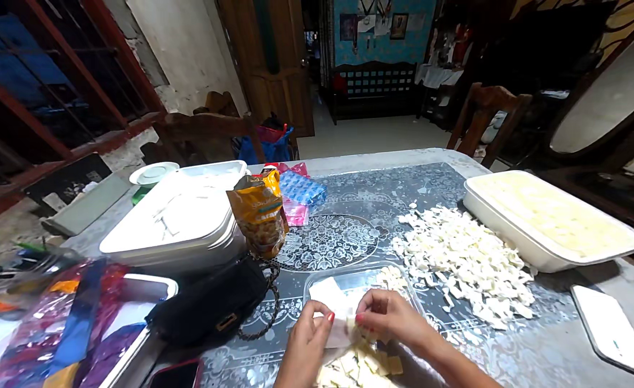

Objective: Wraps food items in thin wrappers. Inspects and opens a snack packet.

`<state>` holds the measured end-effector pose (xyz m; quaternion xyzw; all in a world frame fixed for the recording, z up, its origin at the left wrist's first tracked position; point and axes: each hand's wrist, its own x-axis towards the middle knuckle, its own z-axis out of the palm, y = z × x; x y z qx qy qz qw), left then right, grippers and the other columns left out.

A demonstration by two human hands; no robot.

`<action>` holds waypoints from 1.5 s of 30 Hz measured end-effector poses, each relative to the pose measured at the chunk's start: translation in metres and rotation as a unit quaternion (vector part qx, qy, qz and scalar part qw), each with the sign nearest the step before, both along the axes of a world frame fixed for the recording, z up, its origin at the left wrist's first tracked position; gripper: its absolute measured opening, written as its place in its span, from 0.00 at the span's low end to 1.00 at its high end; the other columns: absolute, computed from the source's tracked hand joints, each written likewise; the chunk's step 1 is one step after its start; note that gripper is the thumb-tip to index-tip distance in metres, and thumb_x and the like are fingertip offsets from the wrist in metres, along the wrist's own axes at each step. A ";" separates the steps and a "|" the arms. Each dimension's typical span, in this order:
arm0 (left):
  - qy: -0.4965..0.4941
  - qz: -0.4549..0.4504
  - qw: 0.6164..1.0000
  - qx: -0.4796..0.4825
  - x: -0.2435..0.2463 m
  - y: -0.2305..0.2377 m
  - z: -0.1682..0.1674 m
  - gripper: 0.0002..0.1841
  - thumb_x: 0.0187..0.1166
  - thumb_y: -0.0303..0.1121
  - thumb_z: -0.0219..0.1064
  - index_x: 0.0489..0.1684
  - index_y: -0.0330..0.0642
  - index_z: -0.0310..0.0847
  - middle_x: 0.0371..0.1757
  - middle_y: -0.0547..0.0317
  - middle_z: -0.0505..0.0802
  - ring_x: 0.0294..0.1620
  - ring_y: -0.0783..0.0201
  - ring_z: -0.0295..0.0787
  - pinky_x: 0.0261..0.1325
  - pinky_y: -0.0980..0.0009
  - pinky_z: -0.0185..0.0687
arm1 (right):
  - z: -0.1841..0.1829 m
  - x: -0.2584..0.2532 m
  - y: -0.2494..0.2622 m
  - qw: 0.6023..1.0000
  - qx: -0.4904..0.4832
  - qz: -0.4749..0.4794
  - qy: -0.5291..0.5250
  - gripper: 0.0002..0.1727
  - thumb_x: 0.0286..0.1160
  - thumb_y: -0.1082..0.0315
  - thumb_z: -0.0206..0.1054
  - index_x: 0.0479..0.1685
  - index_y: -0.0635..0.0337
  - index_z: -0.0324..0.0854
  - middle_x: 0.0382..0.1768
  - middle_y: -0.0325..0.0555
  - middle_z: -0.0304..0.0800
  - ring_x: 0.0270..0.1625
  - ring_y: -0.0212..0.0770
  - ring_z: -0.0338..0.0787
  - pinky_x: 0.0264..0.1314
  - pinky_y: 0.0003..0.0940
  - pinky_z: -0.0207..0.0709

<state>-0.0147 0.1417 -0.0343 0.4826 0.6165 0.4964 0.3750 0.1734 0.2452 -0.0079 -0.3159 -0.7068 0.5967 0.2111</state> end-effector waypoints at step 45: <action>-0.165 -0.034 0.984 0.056 0.010 -0.004 0.006 0.10 0.61 0.15 0.71 0.29 0.41 0.80 0.34 0.66 0.93 0.34 0.74 0.90 0.41 0.76 0.88 | -0.019 -0.006 -0.007 0.987 0.144 0.010 0.063 0.12 0.80 0.68 0.63 0.44 0.70 0.85 0.38 0.44 0.89 0.42 0.28 0.85 0.50 0.27 0.79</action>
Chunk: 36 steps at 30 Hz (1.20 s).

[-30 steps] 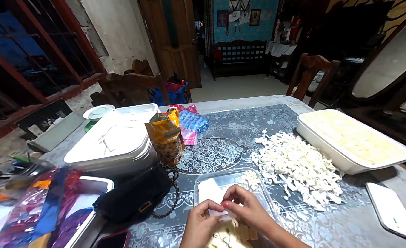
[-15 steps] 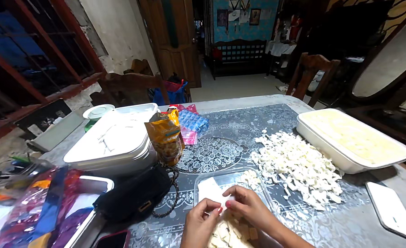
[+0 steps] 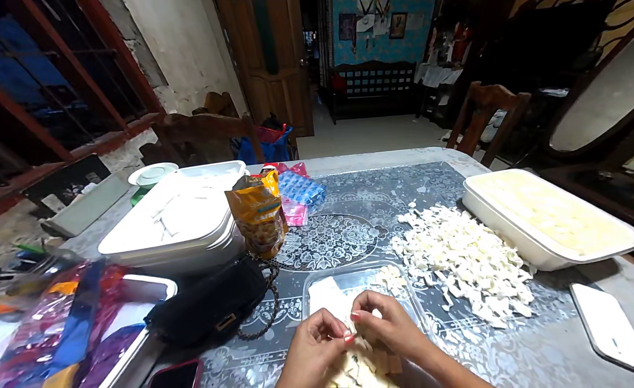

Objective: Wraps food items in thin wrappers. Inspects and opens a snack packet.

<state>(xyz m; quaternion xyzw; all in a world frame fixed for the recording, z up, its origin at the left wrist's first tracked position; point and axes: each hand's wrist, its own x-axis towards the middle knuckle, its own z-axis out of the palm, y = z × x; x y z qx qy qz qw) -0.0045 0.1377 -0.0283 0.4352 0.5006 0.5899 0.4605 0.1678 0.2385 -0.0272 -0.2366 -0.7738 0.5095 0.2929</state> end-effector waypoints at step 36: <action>0.213 0.031 0.975 -0.057 -0.014 0.001 0.000 0.11 0.86 0.32 0.57 0.53 0.33 0.77 0.21 0.65 0.82 0.21 0.72 0.77 0.32 0.70 0.77 | 0.020 0.015 0.019 0.988 0.000 -0.045 -0.147 0.11 0.77 0.69 0.70 0.49 0.69 0.88 0.41 0.49 0.93 0.43 0.37 0.89 0.52 0.35 0.82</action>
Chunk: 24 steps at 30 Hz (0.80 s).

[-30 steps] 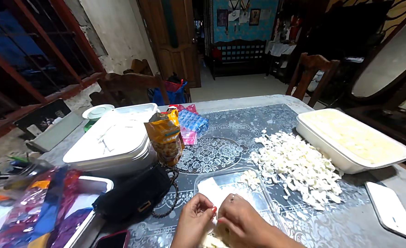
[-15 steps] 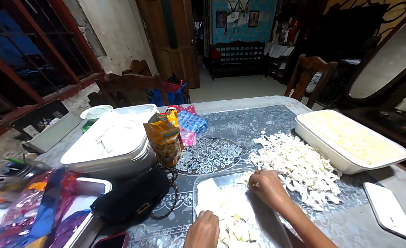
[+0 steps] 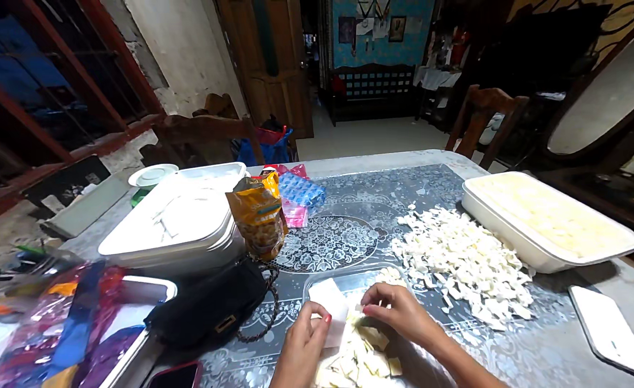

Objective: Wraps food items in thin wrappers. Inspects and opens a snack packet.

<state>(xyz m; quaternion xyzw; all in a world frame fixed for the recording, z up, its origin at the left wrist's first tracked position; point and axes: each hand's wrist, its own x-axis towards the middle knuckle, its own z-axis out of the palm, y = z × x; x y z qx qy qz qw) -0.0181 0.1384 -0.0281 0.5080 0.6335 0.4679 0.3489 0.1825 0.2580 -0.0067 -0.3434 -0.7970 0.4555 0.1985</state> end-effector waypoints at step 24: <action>-0.316 0.011 0.946 -0.068 0.008 0.003 0.012 0.08 0.80 0.16 0.60 0.48 0.31 0.84 0.38 0.57 0.95 0.35 0.67 0.95 0.46 0.71 0.93 | -0.029 -0.017 -0.021 0.973 0.164 0.056 0.154 0.10 0.71 0.68 0.75 0.36 0.70 0.88 0.40 0.53 0.93 0.47 0.41 0.92 0.55 0.34 0.84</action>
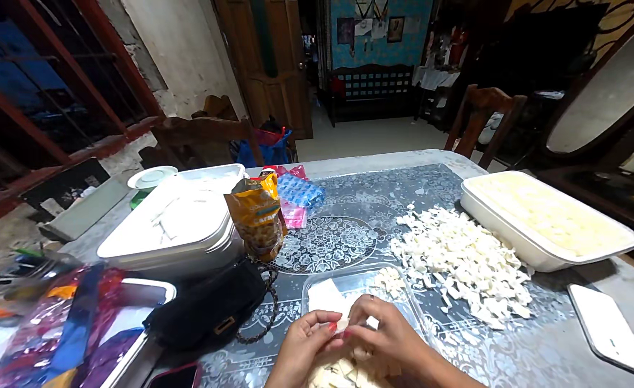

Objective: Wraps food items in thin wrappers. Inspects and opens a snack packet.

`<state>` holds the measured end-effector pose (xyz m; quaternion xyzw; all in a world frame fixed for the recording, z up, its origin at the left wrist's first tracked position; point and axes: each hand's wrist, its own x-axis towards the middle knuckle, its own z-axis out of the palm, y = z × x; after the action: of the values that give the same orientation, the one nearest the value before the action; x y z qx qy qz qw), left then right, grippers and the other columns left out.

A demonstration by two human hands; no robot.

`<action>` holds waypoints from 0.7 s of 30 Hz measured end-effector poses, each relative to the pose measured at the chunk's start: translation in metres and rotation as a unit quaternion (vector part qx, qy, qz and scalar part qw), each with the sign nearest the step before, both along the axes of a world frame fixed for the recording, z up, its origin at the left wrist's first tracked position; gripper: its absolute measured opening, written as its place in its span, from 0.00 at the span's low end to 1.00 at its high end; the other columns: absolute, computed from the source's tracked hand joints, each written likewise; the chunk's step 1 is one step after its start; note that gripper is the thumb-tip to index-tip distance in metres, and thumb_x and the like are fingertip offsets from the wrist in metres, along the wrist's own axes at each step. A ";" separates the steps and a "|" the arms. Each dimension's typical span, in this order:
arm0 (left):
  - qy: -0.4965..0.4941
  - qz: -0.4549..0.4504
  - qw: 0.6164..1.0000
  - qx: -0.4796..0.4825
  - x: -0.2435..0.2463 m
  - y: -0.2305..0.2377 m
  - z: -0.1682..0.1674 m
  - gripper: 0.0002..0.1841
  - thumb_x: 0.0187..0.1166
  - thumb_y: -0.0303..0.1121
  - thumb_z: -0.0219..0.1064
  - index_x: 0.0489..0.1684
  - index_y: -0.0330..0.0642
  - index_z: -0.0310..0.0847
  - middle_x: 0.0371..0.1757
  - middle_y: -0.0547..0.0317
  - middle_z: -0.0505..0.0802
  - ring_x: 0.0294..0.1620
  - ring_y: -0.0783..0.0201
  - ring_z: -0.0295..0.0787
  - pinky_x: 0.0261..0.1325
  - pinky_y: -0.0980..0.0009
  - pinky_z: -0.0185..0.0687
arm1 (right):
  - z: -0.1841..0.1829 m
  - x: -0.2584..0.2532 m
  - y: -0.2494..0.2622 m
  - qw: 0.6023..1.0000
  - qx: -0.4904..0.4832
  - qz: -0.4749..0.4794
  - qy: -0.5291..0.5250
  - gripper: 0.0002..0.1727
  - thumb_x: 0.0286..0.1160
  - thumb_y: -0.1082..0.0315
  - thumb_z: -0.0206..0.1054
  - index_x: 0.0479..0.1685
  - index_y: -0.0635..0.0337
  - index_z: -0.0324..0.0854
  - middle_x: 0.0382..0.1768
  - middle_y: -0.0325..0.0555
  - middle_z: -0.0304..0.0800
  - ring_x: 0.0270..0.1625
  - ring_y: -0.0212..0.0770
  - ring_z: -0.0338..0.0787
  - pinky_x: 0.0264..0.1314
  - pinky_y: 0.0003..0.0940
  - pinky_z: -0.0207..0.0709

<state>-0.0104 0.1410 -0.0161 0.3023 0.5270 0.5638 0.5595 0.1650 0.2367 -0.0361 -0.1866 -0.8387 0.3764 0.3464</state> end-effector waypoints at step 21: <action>0.093 -0.005 0.986 0.142 0.003 -0.003 -0.013 0.09 0.63 0.15 0.71 0.33 0.40 0.82 0.34 0.66 0.94 0.33 0.73 0.91 0.40 0.74 0.90 | 0.006 0.004 0.003 0.995 -0.089 -0.012 -0.032 0.12 0.79 0.66 0.66 0.42 0.68 0.89 0.40 0.50 0.92 0.50 0.40 0.89 0.60 0.37 0.80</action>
<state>-0.0078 0.1376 -0.0295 0.4320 0.4903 0.5995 0.4622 0.1692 0.2397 -0.0298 -0.2387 -0.8101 0.4392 0.3063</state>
